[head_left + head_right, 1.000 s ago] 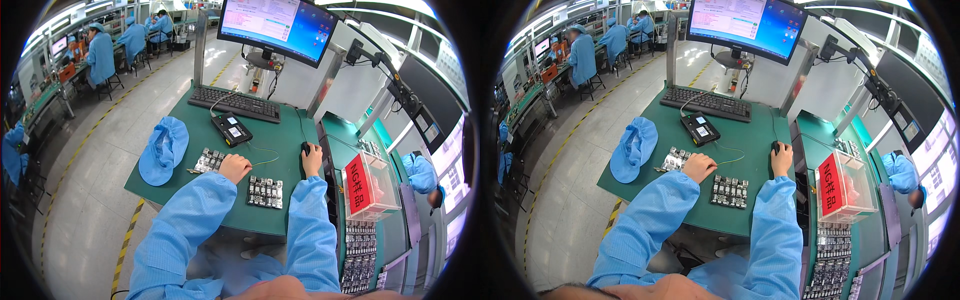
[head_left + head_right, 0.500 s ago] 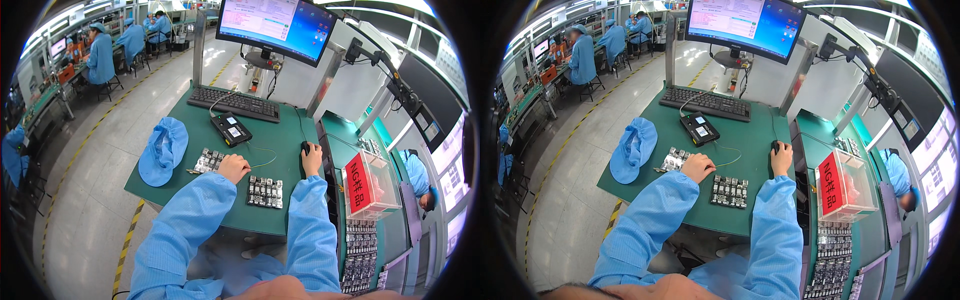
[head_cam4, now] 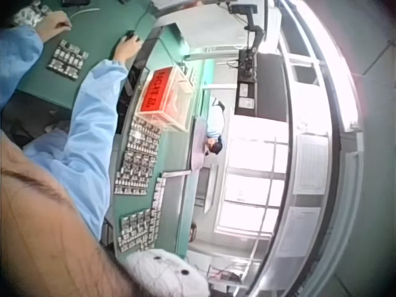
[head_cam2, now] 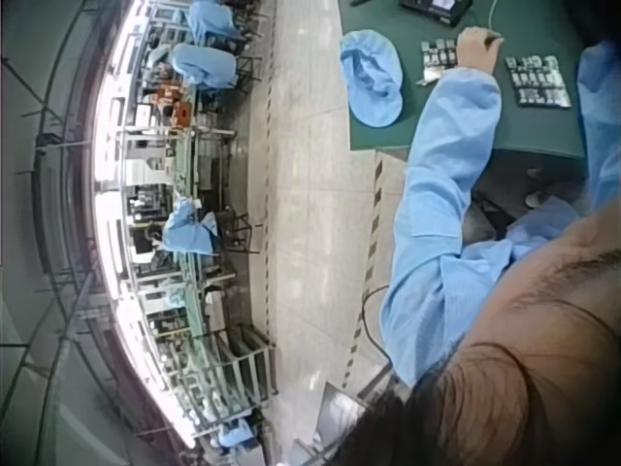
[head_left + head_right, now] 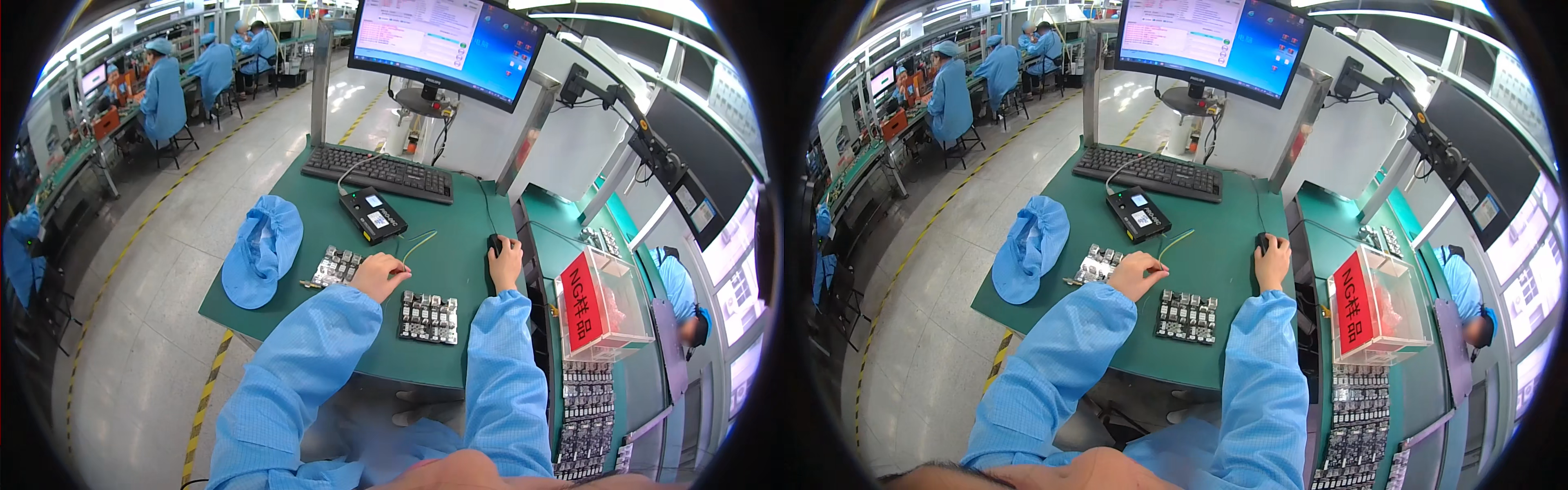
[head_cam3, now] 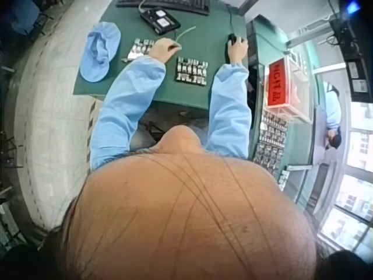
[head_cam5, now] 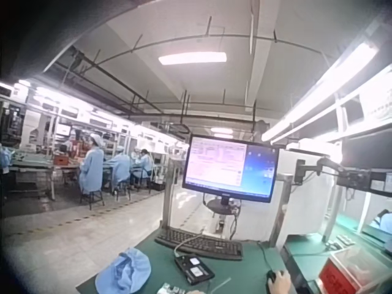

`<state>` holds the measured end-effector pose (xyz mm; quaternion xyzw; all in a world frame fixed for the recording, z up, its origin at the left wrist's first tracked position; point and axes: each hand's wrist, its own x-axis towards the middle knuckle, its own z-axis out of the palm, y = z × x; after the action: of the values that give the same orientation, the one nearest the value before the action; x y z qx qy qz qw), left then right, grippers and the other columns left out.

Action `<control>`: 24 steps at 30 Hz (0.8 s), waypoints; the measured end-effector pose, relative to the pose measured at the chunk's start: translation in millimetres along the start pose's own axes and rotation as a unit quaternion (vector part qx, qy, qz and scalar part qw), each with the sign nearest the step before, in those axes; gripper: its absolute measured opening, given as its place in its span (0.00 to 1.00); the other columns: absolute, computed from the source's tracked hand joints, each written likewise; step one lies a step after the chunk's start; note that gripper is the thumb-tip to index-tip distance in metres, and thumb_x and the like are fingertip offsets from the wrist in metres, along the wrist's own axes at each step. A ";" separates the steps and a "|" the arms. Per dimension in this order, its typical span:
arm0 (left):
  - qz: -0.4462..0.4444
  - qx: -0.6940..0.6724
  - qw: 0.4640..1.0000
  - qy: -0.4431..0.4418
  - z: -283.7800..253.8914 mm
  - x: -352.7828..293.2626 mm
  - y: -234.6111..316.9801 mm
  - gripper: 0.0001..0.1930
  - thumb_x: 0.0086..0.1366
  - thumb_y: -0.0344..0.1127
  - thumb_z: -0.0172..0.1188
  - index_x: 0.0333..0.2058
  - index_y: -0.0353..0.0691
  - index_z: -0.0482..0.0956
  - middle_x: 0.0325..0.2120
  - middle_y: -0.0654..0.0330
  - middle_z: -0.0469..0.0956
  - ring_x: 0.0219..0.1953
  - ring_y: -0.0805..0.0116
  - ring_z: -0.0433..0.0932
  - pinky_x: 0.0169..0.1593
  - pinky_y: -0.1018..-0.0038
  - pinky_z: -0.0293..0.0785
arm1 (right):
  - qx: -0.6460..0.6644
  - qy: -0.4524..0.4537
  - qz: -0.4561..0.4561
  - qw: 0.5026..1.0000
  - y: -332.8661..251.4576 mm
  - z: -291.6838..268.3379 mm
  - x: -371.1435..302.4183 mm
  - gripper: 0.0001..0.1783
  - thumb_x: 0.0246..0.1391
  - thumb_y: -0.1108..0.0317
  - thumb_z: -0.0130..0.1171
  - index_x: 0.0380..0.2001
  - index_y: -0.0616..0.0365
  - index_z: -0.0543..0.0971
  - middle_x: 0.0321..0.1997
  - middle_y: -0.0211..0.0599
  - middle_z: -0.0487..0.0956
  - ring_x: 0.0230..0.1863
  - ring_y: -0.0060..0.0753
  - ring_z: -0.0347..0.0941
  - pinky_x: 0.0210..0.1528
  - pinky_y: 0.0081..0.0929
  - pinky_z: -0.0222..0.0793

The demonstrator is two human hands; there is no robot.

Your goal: Testing and inspecting electronic circuit boards using a test probe and monitoring software on a computer.

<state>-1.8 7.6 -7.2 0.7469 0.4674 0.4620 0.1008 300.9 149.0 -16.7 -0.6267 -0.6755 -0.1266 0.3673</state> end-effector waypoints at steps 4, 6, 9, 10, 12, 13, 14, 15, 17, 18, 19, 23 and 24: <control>-0.077 -0.099 0.992 -0.013 0.8 1.8 7.8 0.09 0.54 0.38 0.63 0.30 0.39 0.81 0.29 0.57 0.79 0.33 0.61 0.76 0.38 0.70 0.72 | 0.004 0.006 -0.011 1.000 0.3 -0.2 0.4 0.20 0.44 0.65 0.61 0.44 0.48 0.74 0.47 0.40 0.69 0.48 0.46 0.67 0.47 0.37 0.67; -0.094 -0.142 0.985 -0.014 2.6 1.4 9.9 0.09 0.53 0.38 0.65 0.29 0.39 0.81 0.29 0.58 0.79 0.32 0.61 0.77 0.38 0.71 0.72 | 0.003 0.014 -0.022 1.000 1.2 0.2 -0.6 0.20 0.44 0.65 0.61 0.44 0.48 0.74 0.47 0.41 0.69 0.47 0.47 0.67 0.47 0.38 0.67; -0.109 -0.150 0.981 -0.053 5.3 -0.7 12.0 0.08 0.53 0.38 0.65 0.28 0.40 0.82 0.29 0.59 0.79 0.34 0.63 0.76 0.40 0.71 0.71 | 0.002 0.010 -0.017 1.000 2.4 1.5 -0.9 0.20 0.44 0.66 0.61 0.44 0.48 0.74 0.47 0.41 0.69 0.46 0.47 0.67 0.46 0.38 0.67; -0.085 -0.131 0.986 -0.065 6.1 -1.2 12.3 0.08 0.53 0.38 0.65 0.28 0.41 0.82 0.29 0.60 0.79 0.35 0.63 0.75 0.42 0.70 0.70 | 0.007 0.019 -0.023 1.000 2.7 1.6 -1.2 0.19 0.44 0.66 0.61 0.44 0.48 0.74 0.47 0.41 0.69 0.46 0.48 0.67 0.46 0.38 0.68; -0.071 -0.126 0.986 -0.083 7.8 -0.2 12.8 0.08 0.53 0.38 0.65 0.27 0.41 0.82 0.29 0.60 0.79 0.37 0.63 0.74 0.44 0.70 0.69 | 0.006 0.010 -0.015 1.000 2.6 1.6 -0.3 0.19 0.44 0.66 0.62 0.43 0.48 0.74 0.47 0.41 0.69 0.46 0.48 0.67 0.46 0.38 0.68; -0.044 -0.114 0.988 -0.090 8.5 0.4 12.6 0.08 0.53 0.39 0.65 0.27 0.41 0.82 0.29 0.61 0.79 0.39 0.64 0.73 0.46 0.69 0.68 | 0.009 0.005 -0.010 1.000 2.3 1.5 0.0 0.19 0.44 0.66 0.62 0.43 0.48 0.74 0.47 0.41 0.69 0.46 0.48 0.67 0.46 0.38 0.68; -0.045 -0.114 0.988 -0.098 9.3 1.1 12.4 0.08 0.53 0.40 0.65 0.27 0.42 0.81 0.29 0.61 0.78 0.41 0.63 0.73 0.47 0.68 0.67 | 0.009 0.002 -0.006 1.000 1.9 1.4 0.4 0.20 0.44 0.66 0.62 0.44 0.48 0.74 0.47 0.41 0.69 0.46 0.48 0.67 0.46 0.38 0.68; -0.052 -0.117 0.986 -0.104 11.0 1.4 12.3 0.08 0.53 0.40 0.65 0.27 0.42 0.81 0.29 0.61 0.78 0.41 0.63 0.73 0.47 0.68 0.67 | 0.009 0.006 -0.009 1.000 1.8 1.1 0.4 0.20 0.44 0.66 0.62 0.44 0.48 0.74 0.47 0.41 0.69 0.46 0.48 0.67 0.46 0.38 0.68; -0.051 -0.086 0.989 -0.106 13.8 2.0 11.3 0.09 0.54 0.40 0.64 0.28 0.42 0.81 0.28 0.61 0.78 0.40 0.62 0.73 0.46 0.68 0.68 | 0.007 0.005 -0.006 1.000 1.4 1.3 0.6 0.20 0.44 0.65 0.61 0.43 0.48 0.74 0.47 0.41 0.69 0.46 0.48 0.67 0.46 0.38 0.68; -0.052 -0.088 0.989 -0.103 14.8 1.7 10.6 0.09 0.54 0.40 0.64 0.28 0.42 0.81 0.28 0.61 0.78 0.40 0.62 0.73 0.46 0.68 0.68 | 0.009 0.008 -0.010 1.000 1.5 1.6 0.5 0.20 0.44 0.65 0.61 0.43 0.48 0.74 0.47 0.41 0.69 0.46 0.48 0.67 0.46 0.38 0.68; -0.058 -0.088 0.987 -0.125 15.4 1.3 10.0 0.09 0.54 0.41 0.63 0.28 0.42 0.82 0.28 0.60 0.78 0.39 0.62 0.73 0.46 0.68 0.68 | 0.007 0.015 -0.014 1.000 1.6 2.0 0.4 0.20 0.44 0.65 0.61 0.43 0.48 0.74 0.47 0.41 0.69 0.46 0.48 0.67 0.46 0.38 0.68; -0.072 -0.064 0.982 -0.165 16.3 -0.5 11.1 0.10 0.56 0.42 0.62 0.29 0.42 0.81 0.29 0.60 0.78 0.38 0.62 0.73 0.44 0.68 0.68 | 0.007 0.014 -0.009 1.000 2.7 4.0 0.3 0.20 0.44 0.65 0.61 0.44 0.48 0.74 0.47 0.42 0.68 0.45 0.47 0.67 0.46 0.38 0.68; -0.085 -0.066 0.980 -0.170 15.8 0.1 11.8 0.10 0.56 0.42 0.61 0.29 0.42 0.81 0.28 0.60 0.78 0.37 0.62 0.73 0.43 0.68 0.69 | 0.010 0.017 -0.015 1.000 2.9 4.2 0.4 0.20 0.44 0.65 0.61 0.44 0.48 0.74 0.47 0.42 0.68 0.45 0.47 0.67 0.46 0.38 0.68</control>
<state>17.8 5.8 -9.0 0.7639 0.4738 0.3480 0.2663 302.2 152.5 -20.2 -0.6107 -0.6797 -0.1359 0.3830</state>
